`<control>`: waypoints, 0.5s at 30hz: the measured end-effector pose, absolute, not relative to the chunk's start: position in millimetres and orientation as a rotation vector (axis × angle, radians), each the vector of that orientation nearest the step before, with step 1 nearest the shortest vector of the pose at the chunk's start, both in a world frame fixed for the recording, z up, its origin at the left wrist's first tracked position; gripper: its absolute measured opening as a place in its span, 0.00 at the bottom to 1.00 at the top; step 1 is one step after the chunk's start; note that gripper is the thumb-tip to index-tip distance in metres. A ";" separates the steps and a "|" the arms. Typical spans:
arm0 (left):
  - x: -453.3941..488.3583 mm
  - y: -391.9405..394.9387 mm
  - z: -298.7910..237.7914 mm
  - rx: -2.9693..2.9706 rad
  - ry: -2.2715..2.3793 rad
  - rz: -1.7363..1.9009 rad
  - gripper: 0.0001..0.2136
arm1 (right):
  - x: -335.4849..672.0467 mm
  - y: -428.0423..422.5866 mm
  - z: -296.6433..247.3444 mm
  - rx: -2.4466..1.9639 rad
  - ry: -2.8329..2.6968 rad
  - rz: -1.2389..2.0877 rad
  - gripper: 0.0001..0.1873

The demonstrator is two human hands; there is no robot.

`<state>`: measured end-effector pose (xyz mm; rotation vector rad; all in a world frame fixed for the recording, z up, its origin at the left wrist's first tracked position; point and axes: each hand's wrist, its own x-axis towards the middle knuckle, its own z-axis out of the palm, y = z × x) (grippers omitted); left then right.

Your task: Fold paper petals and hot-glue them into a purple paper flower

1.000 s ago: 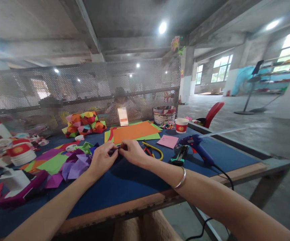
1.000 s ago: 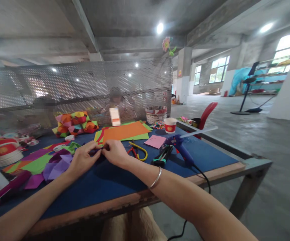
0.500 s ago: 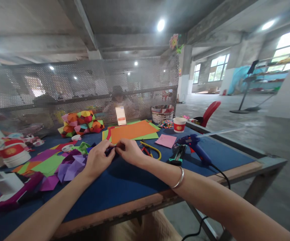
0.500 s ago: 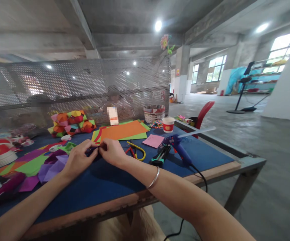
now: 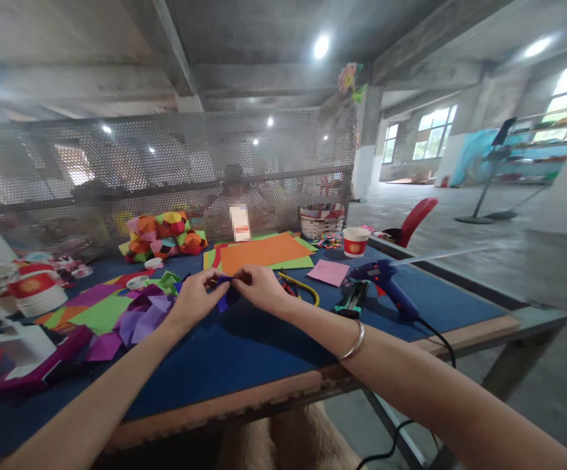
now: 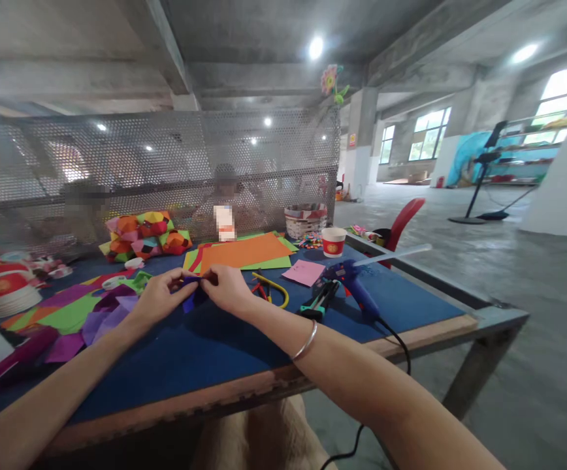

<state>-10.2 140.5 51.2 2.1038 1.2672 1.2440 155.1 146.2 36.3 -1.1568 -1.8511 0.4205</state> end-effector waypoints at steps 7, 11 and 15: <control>-5.3 135.1 56.0 1.621 1.123 1.115 0.19 | 157.6 146.8 39.2 -1.178 -1.833 0.410 0.04; -6.5 138.0 53.4 1.612 1.190 1.091 0.17 | 158.9 146.8 38.4 -1.131 -1.849 0.387 0.06; -6.4 138.5 51.5 1.789 1.239 1.106 0.13 | 161.7 144.6 39.4 -1.154 -2.007 0.182 0.07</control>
